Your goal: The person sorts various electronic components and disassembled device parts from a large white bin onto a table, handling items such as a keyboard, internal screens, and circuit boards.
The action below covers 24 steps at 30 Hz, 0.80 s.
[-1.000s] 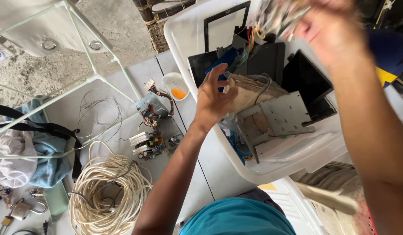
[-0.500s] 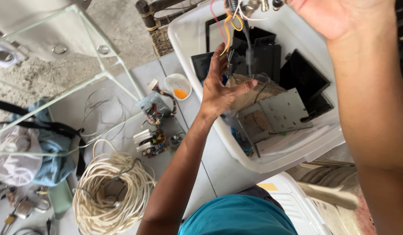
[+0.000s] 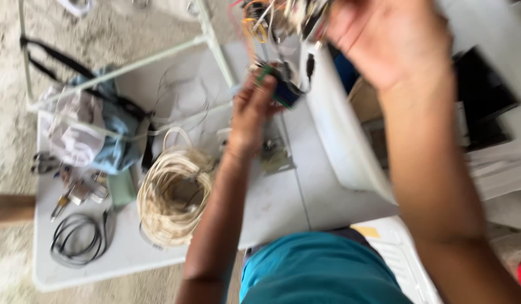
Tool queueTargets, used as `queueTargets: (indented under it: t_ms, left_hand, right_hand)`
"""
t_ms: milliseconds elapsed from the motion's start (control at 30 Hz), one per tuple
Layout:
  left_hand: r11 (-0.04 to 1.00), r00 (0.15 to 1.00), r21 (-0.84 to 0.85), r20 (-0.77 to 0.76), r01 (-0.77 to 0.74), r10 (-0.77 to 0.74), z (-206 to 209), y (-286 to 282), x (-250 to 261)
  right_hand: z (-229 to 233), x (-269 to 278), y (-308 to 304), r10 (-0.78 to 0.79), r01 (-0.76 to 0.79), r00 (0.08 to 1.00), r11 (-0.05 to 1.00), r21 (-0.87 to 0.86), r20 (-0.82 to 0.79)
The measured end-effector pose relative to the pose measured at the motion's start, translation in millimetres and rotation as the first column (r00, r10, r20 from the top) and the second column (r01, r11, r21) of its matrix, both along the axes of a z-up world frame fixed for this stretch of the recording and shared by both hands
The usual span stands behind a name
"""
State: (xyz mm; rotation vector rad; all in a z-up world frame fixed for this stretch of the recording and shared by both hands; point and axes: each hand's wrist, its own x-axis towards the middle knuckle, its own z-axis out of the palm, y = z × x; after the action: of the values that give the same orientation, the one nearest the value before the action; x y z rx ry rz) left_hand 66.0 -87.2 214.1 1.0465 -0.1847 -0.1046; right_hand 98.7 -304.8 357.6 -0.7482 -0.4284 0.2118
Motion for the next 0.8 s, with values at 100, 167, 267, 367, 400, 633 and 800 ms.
queueTargets:
  t_ms: [100,167,267,367,400,633,800]
  left_hand:
    - [0.989,0.991,0.141,-0.115,-0.052,0.068,-30,67,-1]
    - [0.982,0.976,0.166,-0.185,-0.084,0.115,-67,90,0]
    - [0.952,0.9,0.274,-0.368,-0.134,0.233,-140,104,0]
    - [0.961,0.842,0.251,-0.487,-0.12,0.232,-197,109,-8]
    - [0.961,0.821,0.259,-0.527,-0.094,0.222,-207,111,-6]
    - [0.95,0.805,0.304,-0.58,0.067,0.128,-245,131,-2]
    - [0.797,0.812,0.595,-0.512,0.1,0.28,-217,136,-20]
  right_hand:
    - [-58,-24,44,-0.13,0.124,0.992,0.941,-0.314,0.003]
    - [-107,-23,74,-0.168,0.074,0.977,0.843,-0.533,-0.131]
    - [-187,-14,97,-0.108,-0.018,0.983,0.737,-0.676,-0.145]
    - [-254,-6,117,-0.217,-0.034,0.944,0.688,-0.725,-0.25]
    - [-270,-4,123,-0.268,-0.032,0.921,0.672,-0.74,-0.283]
    - [-356,-20,148,-0.415,-0.077,0.855,0.49,-0.868,-0.31]
    - [-395,-39,153,-0.485,-0.009,0.85,0.371,-0.928,-0.202]
